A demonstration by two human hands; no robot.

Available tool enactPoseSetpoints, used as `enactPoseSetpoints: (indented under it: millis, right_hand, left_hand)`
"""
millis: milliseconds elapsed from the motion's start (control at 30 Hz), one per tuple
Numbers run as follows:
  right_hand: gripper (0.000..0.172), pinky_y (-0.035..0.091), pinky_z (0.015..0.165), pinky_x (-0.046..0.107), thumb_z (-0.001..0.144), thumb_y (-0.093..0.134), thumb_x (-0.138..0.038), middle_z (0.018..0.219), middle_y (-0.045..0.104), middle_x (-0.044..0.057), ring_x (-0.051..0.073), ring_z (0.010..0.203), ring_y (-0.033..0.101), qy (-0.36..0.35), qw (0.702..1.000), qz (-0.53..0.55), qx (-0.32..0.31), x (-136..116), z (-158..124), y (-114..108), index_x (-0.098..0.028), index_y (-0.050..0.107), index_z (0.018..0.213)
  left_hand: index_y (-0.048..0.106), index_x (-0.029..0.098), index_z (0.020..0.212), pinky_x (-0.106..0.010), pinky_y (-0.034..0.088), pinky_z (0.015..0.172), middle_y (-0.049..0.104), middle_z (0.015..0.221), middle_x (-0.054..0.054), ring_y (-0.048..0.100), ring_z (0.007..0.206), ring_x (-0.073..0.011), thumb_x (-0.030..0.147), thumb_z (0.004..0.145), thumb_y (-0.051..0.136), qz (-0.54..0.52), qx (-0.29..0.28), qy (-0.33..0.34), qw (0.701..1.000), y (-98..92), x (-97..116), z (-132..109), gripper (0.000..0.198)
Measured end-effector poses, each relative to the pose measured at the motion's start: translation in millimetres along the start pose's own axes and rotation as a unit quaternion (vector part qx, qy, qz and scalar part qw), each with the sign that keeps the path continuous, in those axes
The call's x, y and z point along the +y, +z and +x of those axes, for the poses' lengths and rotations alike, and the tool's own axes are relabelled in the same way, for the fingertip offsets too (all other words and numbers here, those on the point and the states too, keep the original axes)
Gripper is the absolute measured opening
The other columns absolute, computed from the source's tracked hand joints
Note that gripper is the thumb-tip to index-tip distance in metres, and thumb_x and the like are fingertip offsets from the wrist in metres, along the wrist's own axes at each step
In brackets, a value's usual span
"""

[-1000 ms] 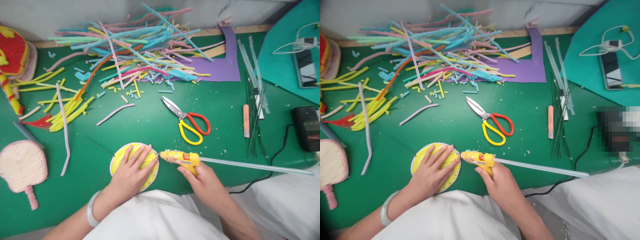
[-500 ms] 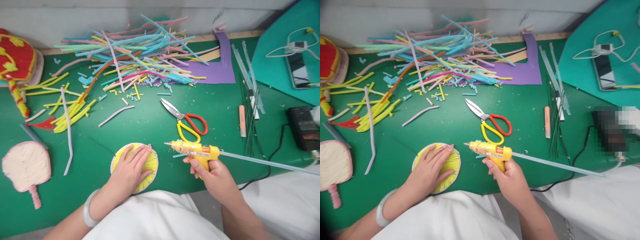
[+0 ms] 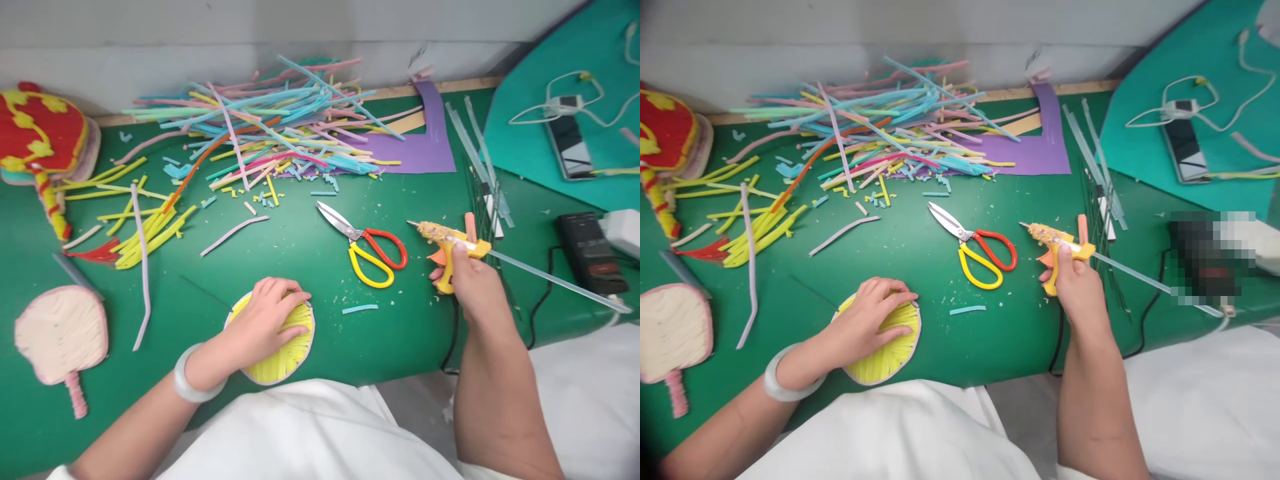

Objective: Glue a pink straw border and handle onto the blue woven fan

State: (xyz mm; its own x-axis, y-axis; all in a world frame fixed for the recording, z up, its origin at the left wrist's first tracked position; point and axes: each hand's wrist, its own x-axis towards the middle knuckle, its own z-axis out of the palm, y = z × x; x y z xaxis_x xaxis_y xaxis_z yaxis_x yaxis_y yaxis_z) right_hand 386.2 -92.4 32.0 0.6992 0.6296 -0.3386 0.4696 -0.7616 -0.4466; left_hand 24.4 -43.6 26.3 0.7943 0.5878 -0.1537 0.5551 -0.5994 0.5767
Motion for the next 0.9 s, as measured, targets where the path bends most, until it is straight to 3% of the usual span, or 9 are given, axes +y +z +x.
enactPoseSetpoints:
  millis: [133,233,333,433,500,600,767,900]
  right_hand:
    - [0.067,0.042,0.071,0.039,0.095,0.021,-0.065,0.084,0.066,0.016,0.027,0.079,0.061,0.015,0.986,-0.162,0.022,-8.6,-5.0,-4.3,-0.018,0.065,0.075]
    - [0.056,0.043,0.072,0.04,0.097,0.029,-0.058,0.09,0.064,0.015,0.028,0.082,0.06,-0.007,0.972,-0.195,0.13,-15.3,-20.6,-0.7,-0.017,0.066,0.084]
    - [0.041,0.047,0.076,0.039,0.096,0.042,-0.049,0.093,0.062,0.013,0.025,0.081,0.059,-0.12,0.956,-0.113,0.241,-21.3,-38.3,13.1,-0.016,0.064,0.096]
    - [0.031,0.048,0.089,0.04,0.095,0.05,-0.043,0.101,0.063,0.013,0.026,0.097,0.06,-0.3,0.941,-0.037,0.152,-29.7,-46.9,34.1,-0.017,0.062,0.107]
    - [0.035,0.047,0.095,0.045,0.093,0.055,-0.041,0.112,0.061,0.015,0.029,0.108,0.057,-0.358,0.929,-0.049,0.077,-36.0,-44.1,47.3,-0.017,0.059,0.117]
    - [0.038,0.05,0.092,0.047,0.089,0.061,-0.038,0.108,0.06,0.016,0.03,0.101,0.059,-0.346,0.934,-0.087,0.006,-44.6,-31.8,58.6,-0.013,0.058,0.117]
    - [0.034,0.053,0.077,0.041,0.076,0.069,-0.032,0.096,0.062,0.013,0.028,0.086,0.063,-0.282,0.942,-0.171,-0.064,-56.1,-29.1,53.9,-0.012,0.061,0.101]
    - [0.04,0.053,0.066,0.037,0.08,0.061,-0.027,0.095,0.068,0.011,0.024,0.074,0.067,-0.255,0.945,-0.185,-0.089,-46.3,-49.8,43.2,-0.014,0.056,0.117]
  left_hand:
    - [0.06,0.02,0.119,-0.048,0.04,0.1,0.057,0.119,-0.009,0.049,0.112,-0.0265,0.028,0.091,0.062,-0.013,-0.017,-0.017,1.0,-5.4,0.0,8.5,0.029]
    - [0.062,0.021,0.115,-0.047,0.041,0.099,0.058,0.117,-0.008,0.05,0.11,-0.0256,0.03,0.092,0.06,-0.018,-0.015,-0.026,0.999,-5.3,-1.6,12.2,0.025]
    - [0.06,0.02,0.118,-0.049,0.043,0.098,0.059,0.119,-0.009,0.052,0.111,-0.0265,0.032,0.093,0.059,0.005,0.02,-0.022,1.0,-2.1,-1.0,10.2,0.028]
    - [0.057,0.017,0.122,-0.053,0.04,0.104,0.058,0.127,-0.014,0.051,0.12,-0.029,0.027,0.095,0.056,0.065,0.088,0.003,0.994,1.7,5.4,0.2,0.029]
    - [0.055,0.016,0.125,-0.054,0.037,0.11,0.057,0.132,-0.015,0.049,0.126,-0.0291,0.022,0.095,0.054,0.1,0.131,0.014,0.986,4.5,11.7,-10.9,0.03]
    - [0.052,0.013,0.131,-0.051,0.038,0.11,0.056,0.136,-0.017,0.047,0.13,-0.0302,0.022,0.094,0.056,0.129,0.145,0.02,0.981,11.6,18.0,-30.2,0.037]
    - [0.044,0.01,0.143,-0.053,0.035,0.112,0.048,0.148,-0.02,0.041,0.138,-0.0343,0.039,0.095,0.056,0.157,0.083,0.021,0.984,29.7,14.3,-50.1,0.057]
    - [0.041,0.013,0.147,-0.054,0.029,0.114,0.044,0.152,-0.018,0.039,0.141,-0.0346,0.045,0.094,0.056,0.169,0.075,0.026,0.982,35.3,9.5,-50.0,0.064]
